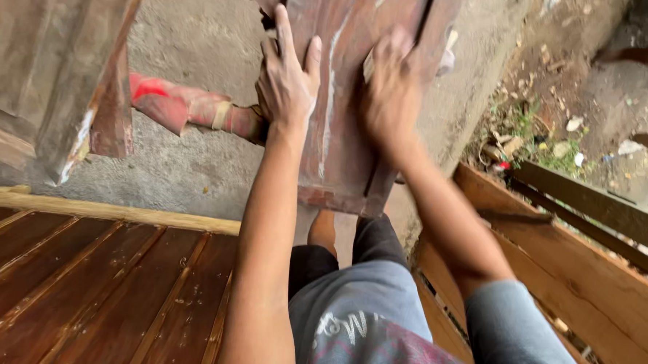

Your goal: The person sands wooden furniture components including a rectangular panel and a long wooden strip using sandpaper by hand.

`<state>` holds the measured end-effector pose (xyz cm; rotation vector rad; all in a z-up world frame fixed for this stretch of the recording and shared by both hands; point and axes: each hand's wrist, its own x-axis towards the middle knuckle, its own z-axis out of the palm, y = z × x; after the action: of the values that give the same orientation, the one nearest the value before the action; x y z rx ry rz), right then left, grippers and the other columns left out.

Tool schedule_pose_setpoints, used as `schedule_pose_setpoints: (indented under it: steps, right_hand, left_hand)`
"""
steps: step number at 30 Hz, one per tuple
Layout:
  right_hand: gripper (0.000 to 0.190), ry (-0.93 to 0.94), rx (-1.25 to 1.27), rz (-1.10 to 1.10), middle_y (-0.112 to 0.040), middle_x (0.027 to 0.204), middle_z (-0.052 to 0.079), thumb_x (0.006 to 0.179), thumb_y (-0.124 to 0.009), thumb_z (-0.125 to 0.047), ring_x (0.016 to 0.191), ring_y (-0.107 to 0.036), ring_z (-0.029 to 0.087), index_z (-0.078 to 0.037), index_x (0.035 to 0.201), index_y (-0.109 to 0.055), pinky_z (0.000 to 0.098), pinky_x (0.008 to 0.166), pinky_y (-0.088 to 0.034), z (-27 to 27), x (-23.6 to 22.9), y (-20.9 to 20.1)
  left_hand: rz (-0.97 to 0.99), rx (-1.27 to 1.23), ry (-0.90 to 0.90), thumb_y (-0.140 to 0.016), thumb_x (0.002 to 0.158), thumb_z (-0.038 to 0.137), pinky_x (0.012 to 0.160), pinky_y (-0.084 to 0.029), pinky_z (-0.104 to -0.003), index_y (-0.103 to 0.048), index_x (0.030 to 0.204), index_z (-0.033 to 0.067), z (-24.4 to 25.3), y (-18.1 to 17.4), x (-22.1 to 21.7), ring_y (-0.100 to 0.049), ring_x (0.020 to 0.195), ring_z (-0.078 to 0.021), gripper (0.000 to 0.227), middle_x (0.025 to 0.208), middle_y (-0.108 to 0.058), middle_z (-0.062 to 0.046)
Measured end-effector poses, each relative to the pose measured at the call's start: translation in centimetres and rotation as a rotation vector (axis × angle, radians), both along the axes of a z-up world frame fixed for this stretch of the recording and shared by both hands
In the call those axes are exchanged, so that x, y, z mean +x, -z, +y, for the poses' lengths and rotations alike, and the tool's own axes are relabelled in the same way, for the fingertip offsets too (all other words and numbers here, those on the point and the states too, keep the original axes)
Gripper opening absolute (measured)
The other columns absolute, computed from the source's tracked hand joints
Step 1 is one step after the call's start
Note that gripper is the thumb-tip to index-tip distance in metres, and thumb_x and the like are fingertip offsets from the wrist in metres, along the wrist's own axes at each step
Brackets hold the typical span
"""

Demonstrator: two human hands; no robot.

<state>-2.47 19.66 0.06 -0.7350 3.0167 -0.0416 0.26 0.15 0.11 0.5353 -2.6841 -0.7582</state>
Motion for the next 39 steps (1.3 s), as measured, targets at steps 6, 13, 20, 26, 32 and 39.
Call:
schedule_pose_setpoints:
  steps: [6, 13, 20, 26, 32, 39]
  right_hand:
    - [0.069, 0.049, 0.001, -0.179, -0.018, 0.166, 0.032, 0.092, -0.040, -0.001, 0.153, -0.016, 0.046, 0.014, 0.158, -0.027, 0.0532, 0.127, -0.013, -1.9, 6.4, -2.4]
    - [0.072, 0.065, -0.117, -0.184, -0.019, 0.169, 0.029, 0.093, -0.045, -0.001, 0.159, -0.020, 0.042, 0.009, 0.161, -0.025, 0.0508, 0.132, -0.013, -1.4, -5.5, -1.4]
    - [0.077, -0.216, -0.110, -0.187, -0.029, 0.169, 0.026, 0.087, -0.050, 0.002, 0.159, -0.030, 0.036, 0.007, 0.162, -0.032, 0.0519, 0.132, -0.018, -0.7, 10.3, -3.1]
    - [0.062, 0.046, -0.071, -0.194, -0.027, 0.171, 0.018, 0.106, -0.050, -0.012, 0.161, -0.020, 0.038, -0.003, 0.164, -0.033, 0.0461, 0.134, -0.011, -2.7, 1.9, -2.1]
    - [0.084, -0.316, 0.216, -0.233, -0.023, 0.175, 0.019, 0.088, -0.046, 0.005, 0.158, -0.018, 0.031, 0.000, 0.168, -0.021, 0.0499, 0.134, -0.007, -1.3, 6.5, -4.2]
    - [0.064, -0.109, -0.167, 0.099, -0.030, 0.165, 0.031, 0.097, -0.045, 0.003, 0.153, -0.028, 0.048, 0.012, 0.159, -0.031, 0.0528, 0.131, -0.013, -4.0, 2.6, -1.7]
  left_hand:
    - [0.008, -0.035, -0.014, -0.059, 0.108, 0.055, 0.068, -0.060, -0.048, -0.033, 0.157, 0.0154, 0.1, 0.5, -0.4, -0.072, 0.089, -0.0406, 0.068, 0.115, -0.062, -0.023]
    - [-0.027, -0.016, -0.030, -0.058, 0.110, 0.053, 0.068, -0.058, -0.050, -0.027, 0.160, 0.0182, 0.4, 0.3, 0.3, -0.070, 0.089, -0.0418, 0.069, 0.115, -0.065, -0.022]
    - [0.019, -0.017, -0.033, -0.060, 0.106, 0.053, 0.064, -0.058, -0.049, -0.029, 0.158, 0.0176, 0.6, 0.5, 0.6, -0.071, 0.086, -0.0420, 0.070, 0.119, -0.063, -0.024]
    - [0.053, -0.049, -0.027, -0.058, 0.110, 0.054, 0.059, -0.061, -0.040, -0.027, 0.156, 0.0170, 0.3, 2.6, 0.5, -0.073, 0.085, -0.0379, 0.066, 0.126, -0.060, -0.029]
    - [-0.058, 0.023, -0.027, -0.053, 0.109, 0.056, 0.054, -0.059, -0.042, -0.028, 0.161, 0.0165, 0.2, 2.1, -0.4, -0.073, 0.078, -0.0352, 0.070, 0.111, -0.063, -0.023]
    - [0.005, 0.022, -0.057, -0.048, 0.113, 0.053, 0.063, -0.059, -0.047, -0.032, 0.157, 0.0219, 0.5, 1.9, 0.1, -0.072, 0.086, -0.0392, 0.056, 0.115, -0.065, -0.021]
